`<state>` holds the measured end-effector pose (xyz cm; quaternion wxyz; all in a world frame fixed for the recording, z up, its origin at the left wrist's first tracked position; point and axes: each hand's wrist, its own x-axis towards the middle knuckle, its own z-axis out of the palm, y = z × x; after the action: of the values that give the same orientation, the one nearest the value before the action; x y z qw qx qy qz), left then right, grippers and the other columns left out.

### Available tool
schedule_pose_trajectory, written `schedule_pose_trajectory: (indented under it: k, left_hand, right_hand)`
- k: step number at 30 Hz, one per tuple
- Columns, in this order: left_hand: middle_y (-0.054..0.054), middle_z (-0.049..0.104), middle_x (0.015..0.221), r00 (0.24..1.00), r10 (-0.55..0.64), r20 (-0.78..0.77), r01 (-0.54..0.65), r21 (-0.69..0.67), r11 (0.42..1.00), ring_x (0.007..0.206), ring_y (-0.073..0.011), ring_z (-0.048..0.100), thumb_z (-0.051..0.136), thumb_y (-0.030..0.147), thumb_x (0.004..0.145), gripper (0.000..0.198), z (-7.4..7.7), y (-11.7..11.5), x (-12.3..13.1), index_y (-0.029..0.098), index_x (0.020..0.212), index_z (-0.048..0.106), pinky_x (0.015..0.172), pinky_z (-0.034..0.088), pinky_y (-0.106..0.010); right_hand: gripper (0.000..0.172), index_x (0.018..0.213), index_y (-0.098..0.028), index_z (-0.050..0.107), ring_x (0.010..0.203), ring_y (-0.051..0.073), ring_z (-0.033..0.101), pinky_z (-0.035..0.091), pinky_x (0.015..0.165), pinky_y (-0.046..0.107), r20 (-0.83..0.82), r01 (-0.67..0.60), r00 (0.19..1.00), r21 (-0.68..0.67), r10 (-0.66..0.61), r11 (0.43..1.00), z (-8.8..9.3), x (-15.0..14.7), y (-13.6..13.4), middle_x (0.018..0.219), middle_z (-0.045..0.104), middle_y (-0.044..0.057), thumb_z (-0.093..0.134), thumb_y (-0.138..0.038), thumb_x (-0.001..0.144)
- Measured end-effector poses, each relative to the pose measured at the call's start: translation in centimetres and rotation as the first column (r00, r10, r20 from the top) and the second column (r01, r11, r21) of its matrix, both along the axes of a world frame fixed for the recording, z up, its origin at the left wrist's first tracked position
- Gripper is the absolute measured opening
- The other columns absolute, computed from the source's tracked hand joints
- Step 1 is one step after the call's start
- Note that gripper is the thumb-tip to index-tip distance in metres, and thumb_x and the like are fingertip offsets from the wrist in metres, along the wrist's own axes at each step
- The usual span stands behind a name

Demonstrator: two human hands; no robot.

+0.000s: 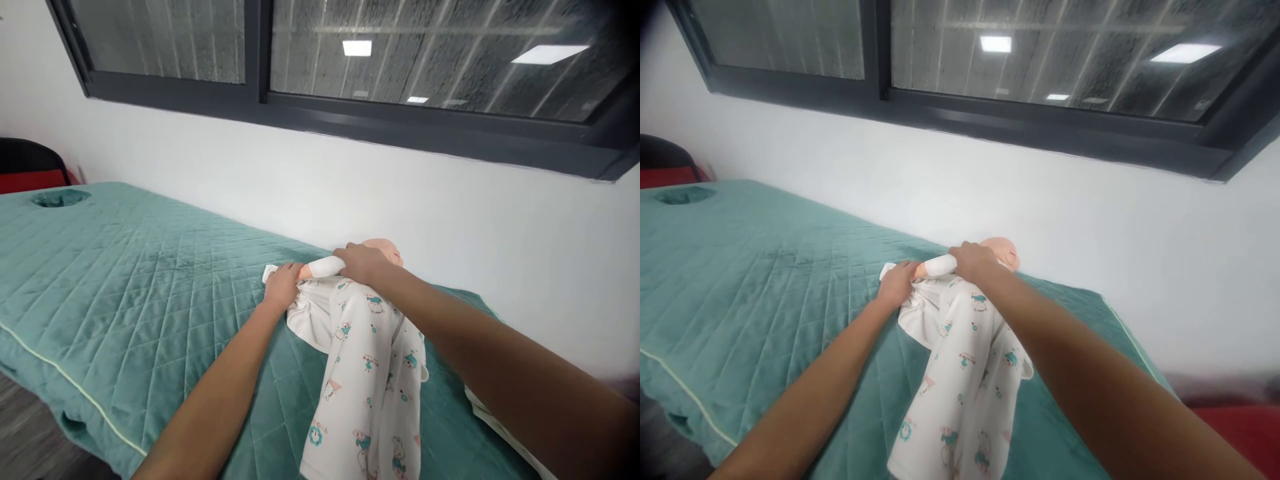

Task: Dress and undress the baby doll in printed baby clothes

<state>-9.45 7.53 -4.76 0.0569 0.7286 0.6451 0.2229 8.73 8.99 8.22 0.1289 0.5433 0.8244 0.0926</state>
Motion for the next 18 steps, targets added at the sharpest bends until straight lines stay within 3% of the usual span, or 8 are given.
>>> schedule_pose_trajectory:
  k: [6, 11, 15, 18]
  left_hand:
    - [-0.008, 0.059, 0.123, 0.992, 0.082, -0.092, -0.071, 0.117, 0.991, 0.114, -0.0255, 0.054, 0.048, 0.015, 0.090, 0.037, 0.1, -0.2, 0.7, 0.025, 0.126, 0.051, 0.094, 0.043, -0.041]
    - [-0.008, 0.063, 0.118, 0.980, 0.062, -0.187, -0.029, 0.177, 0.984, 0.114, -0.0269, 0.054, 0.051, 0.014, 0.087, 0.036, -0.2, 0.1, 1.0, 0.023, 0.122, 0.052, 0.108, 0.029, -0.054]
    - [-0.009, 0.064, 0.117, 0.977, 0.062, -0.202, -0.027, 0.170, 0.985, 0.114, -0.0279, 0.055, 0.049, 0.012, 0.087, 0.036, -0.2, 0.0, 1.0, 0.022, 0.121, 0.053, 0.111, 0.025, -0.057]
    - [-0.011, 0.062, 0.121, 0.969, 0.069, -0.236, -0.022, 0.198, 0.980, 0.116, -0.0289, 0.054, 0.046, 0.009, 0.086, 0.044, -0.1, -0.3, 1.5, 0.022, 0.128, 0.050, 0.111, 0.023, -0.058]
  right_hand:
    - [0.032, 0.117, -0.023, 0.061, 0.097, 0.028, 0.064, 0.048, 0.076, 0.036, -0.051, 0.005, 0.999, -0.002, -0.005, 1.000, -1.9, -1.1, 0.3, 0.113, 0.064, 0.012, 0.060, -0.026, 0.085]
    - [0.035, 0.122, -0.024, 0.060, 0.106, 0.025, 0.062, 0.048, 0.086, 0.034, -0.139, -0.095, 0.987, -0.064, 0.086, 0.993, -3.4, -1.0, 1.7, 0.121, 0.064, 0.009, 0.060, -0.029, 0.087]
    - [0.037, 0.129, -0.020, 0.057, 0.124, 0.020, 0.053, 0.038, 0.106, 0.031, -0.486, -0.202, 0.855, 0.016, 0.184, 0.979, -3.2, 3.9, 1.8, 0.134, 0.059, 0.006, 0.043, -0.029, 0.097]
    - [0.036, 0.120, -0.020, 0.061, 0.120, 0.019, 0.055, 0.039, 0.105, 0.032, -0.687, -0.022, 0.715, 0.165, 0.131, 0.986, -4.4, 9.1, 0.4, 0.127, 0.062, 0.005, 0.032, -0.026, 0.099]
